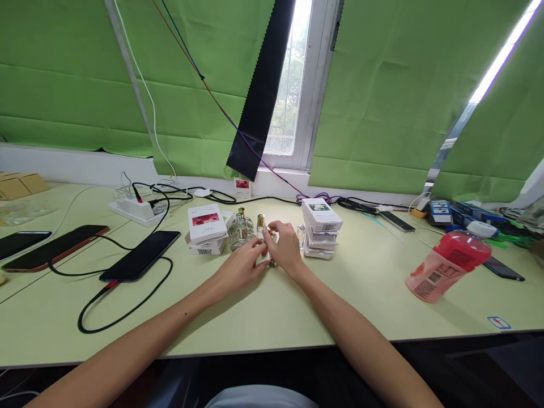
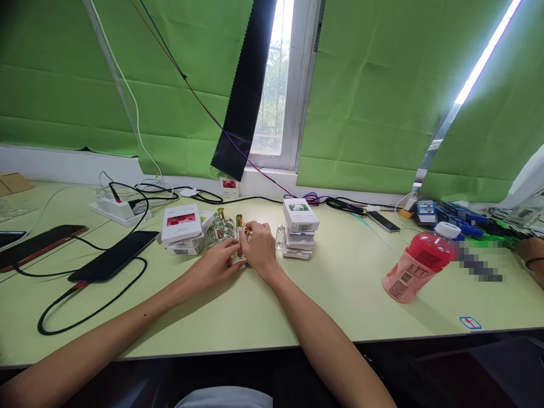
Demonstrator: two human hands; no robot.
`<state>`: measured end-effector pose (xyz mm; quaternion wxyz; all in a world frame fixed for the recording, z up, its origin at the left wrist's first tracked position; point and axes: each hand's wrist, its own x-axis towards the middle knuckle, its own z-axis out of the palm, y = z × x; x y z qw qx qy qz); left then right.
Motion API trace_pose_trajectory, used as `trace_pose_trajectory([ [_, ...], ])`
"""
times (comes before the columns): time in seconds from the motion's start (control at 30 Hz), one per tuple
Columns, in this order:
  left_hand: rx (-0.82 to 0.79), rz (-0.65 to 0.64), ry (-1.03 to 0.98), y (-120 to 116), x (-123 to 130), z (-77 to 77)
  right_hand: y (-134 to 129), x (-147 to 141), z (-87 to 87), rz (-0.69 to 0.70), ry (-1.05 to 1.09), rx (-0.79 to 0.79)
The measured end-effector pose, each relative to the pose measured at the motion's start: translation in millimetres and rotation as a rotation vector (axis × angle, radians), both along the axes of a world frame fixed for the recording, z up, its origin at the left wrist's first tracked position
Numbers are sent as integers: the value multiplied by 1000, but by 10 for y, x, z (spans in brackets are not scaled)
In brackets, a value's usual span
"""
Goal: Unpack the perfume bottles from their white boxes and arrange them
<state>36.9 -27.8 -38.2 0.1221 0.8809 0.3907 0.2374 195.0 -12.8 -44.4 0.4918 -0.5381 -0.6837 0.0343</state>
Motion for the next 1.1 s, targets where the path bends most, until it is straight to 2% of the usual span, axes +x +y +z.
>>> trace_pose_trajectory([
  [0.23,18,3,16,3,3,-7,21,3,-23,-47,28,-9],
  [1.1,13,17,45,-13,9,10,88,13,-56,-9,150,-41],
])
